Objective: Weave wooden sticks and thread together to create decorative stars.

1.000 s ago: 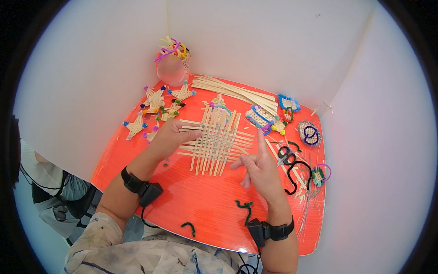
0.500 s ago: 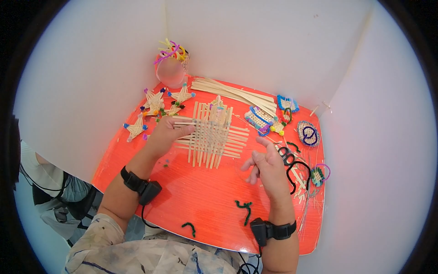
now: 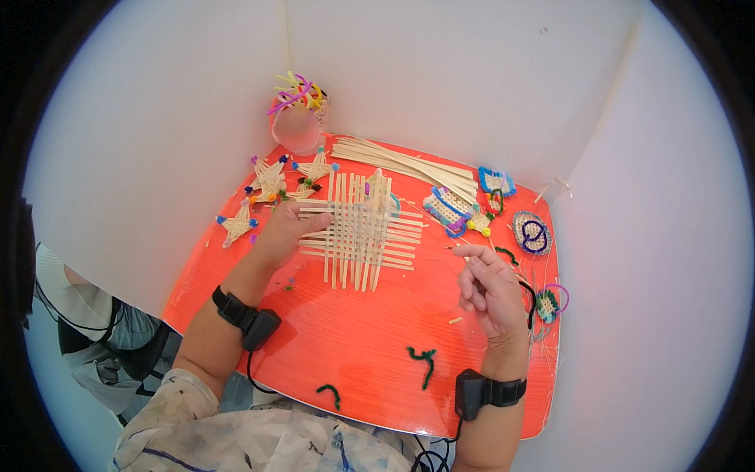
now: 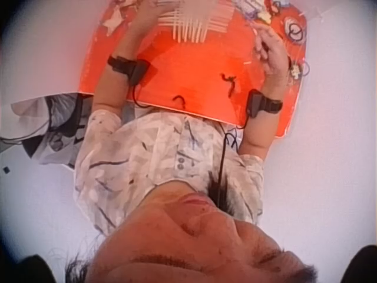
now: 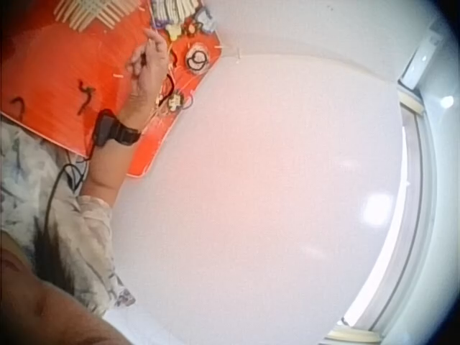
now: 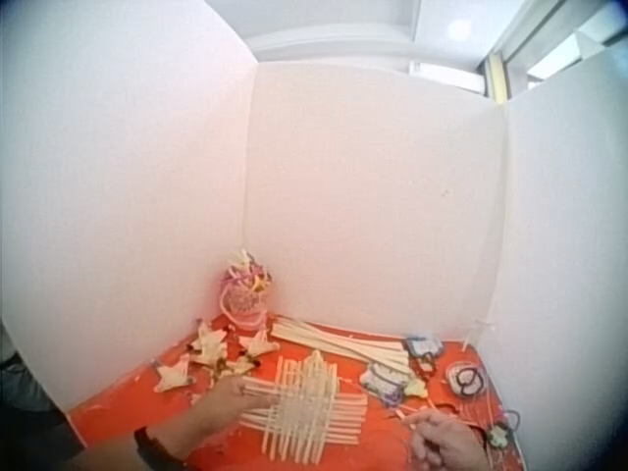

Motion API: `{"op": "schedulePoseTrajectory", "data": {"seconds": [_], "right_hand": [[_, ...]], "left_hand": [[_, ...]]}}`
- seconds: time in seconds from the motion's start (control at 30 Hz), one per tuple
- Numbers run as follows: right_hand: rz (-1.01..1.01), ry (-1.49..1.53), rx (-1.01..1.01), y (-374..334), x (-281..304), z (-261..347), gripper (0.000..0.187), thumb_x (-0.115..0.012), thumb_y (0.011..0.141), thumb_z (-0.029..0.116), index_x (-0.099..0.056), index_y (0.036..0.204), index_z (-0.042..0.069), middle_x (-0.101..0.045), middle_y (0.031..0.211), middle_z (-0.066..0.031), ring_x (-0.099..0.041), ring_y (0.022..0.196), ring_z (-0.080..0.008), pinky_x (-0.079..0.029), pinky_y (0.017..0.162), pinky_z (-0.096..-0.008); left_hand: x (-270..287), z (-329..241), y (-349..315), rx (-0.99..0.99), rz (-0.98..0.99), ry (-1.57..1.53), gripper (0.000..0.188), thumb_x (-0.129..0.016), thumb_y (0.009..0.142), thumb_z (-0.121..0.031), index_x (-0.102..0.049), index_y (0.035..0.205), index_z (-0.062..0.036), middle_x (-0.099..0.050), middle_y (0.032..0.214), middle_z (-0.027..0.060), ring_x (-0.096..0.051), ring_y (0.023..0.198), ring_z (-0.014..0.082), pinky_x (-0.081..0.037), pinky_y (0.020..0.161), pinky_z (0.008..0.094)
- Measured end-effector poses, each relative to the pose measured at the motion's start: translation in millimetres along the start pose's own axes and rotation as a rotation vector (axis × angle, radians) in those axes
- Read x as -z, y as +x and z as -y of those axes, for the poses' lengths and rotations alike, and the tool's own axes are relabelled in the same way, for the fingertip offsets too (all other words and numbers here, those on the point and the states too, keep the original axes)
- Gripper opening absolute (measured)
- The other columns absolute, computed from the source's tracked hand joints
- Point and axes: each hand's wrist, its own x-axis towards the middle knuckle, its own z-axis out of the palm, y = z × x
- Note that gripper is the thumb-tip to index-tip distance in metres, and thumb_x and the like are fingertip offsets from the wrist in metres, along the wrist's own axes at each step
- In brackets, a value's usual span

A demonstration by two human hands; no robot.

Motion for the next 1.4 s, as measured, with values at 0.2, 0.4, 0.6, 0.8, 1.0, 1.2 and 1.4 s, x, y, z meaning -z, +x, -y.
{"op": "schedulePoseTrajectory", "data": {"seconds": [0.2, 0.4, 0.6, 0.8, 1.0, 1.2, 1.4], "right_hand": [[-0.225, -0.276, 0.087, 10, 30, -15, 0.023, -0.046, 0.098, 0.014, -0.056, 0.112, -0.001, -0.056, 0.066, -0.0027, -0.047, 0.048, -0.0057, -0.042, 0.046, -0.0207], [-0.501, -1.596, 0.721, 20, 8, -28, 0.030, -0.049, 0.096, 0.012, -0.055, 0.123, 0.001, -0.056, 0.127, -0.0123, -0.051, 0.120, -0.0216, -0.040, 0.101, -0.0383], [0.046, -0.231, 0.257, 19, -51, -51, 0.036, -0.047, 0.099, 0.019, -0.052, 0.130, 0.001, -0.043, 0.143, -0.0118, -0.039, 0.133, -0.0203, -0.031, 0.109, -0.0372], [0.151, -0.226, -0.109, 14, -37, -51, 0.023, -0.049, 0.099, 0.024, -0.060, 0.106, 0.004, -0.050, 0.070, 0.0063, -0.038, 0.057, -0.0019, -0.031, 0.052, -0.0193], [0.167, 0.216, -0.088, 6, -15, -21, 0.020, -0.050, 0.098, 0.018, -0.059, 0.103, 0.001, -0.037, 0.062, 0.0048, -0.027, 0.051, -0.0038, -0.026, 0.046, -0.0187], [0.194, 0.431, 0.028, 6, -20, -21, 0.040, -0.047, 0.098, 0.012, -0.042, 0.136, 0.001, -0.035, 0.059, 0.0033, -0.026, 0.048, -0.0044, -0.024, 0.039, -0.0180], [0.186, 0.326, 0.013, 6, -30, -13, 0.063, -0.049, 0.094, 0.009, -0.019, 0.149, 0.003, -0.035, 0.057, 0.0031, -0.026, 0.045, -0.0043, -0.023, 0.037, -0.0180]], "left_hand": [[15, 1, 0, 0.162, 0.118, -0.337, 0.026, -0.067, 0.086, -0.010, -0.065, 0.109, 0.0030, -0.070, 0.100, 0.0113, -0.068, 0.088, 0.0174, -0.055, 0.080, 0.0308], [14, 0, -1, 0.231, 0.225, -0.332, 0.028, -0.069, 0.085, -0.010, -0.064, 0.108, 0.0033, -0.070, 0.100, 0.0121, -0.069, 0.087, 0.0179, -0.056, 0.080, 0.0308], [5, 2, -4, 0.325, 0.368, -0.289, 0.025, -0.069, 0.084, -0.010, -0.066, 0.105, 0.0042, -0.070, 0.097, 0.0120, -0.069, 0.085, 0.0176, -0.056, 0.079, 0.0301], [4, 7, -2, 0.348, 0.344, -0.277, 0.027, -0.069, 0.084, -0.011, -0.066, 0.106, 0.0044, -0.070, 0.097, 0.0125, -0.069, 0.086, 0.0182, -0.056, 0.079, 0.0307], [15, 13, 1, 0.318, 0.241, -0.354, 0.029, -0.068, 0.086, -0.011, -0.063, 0.110, 0.0033, -0.069, 0.102, 0.0124, -0.069, 0.089, 0.0179, -0.056, 0.081, 0.0309], [12, 16, 3, 0.310, 0.243, -0.388, 0.029, -0.068, 0.086, -0.012, -0.063, 0.110, 0.0034, -0.069, 0.102, 0.0123, -0.069, 0.090, 0.0189, -0.056, 0.082, 0.0321], [6, 15, 4, 0.265, 0.173, -0.362, 0.028, -0.068, 0.086, -0.010, -0.064, 0.110, 0.0030, -0.069, 0.102, 0.0119, -0.068, 0.089, 0.0179, -0.056, 0.081, 0.0314]]}}
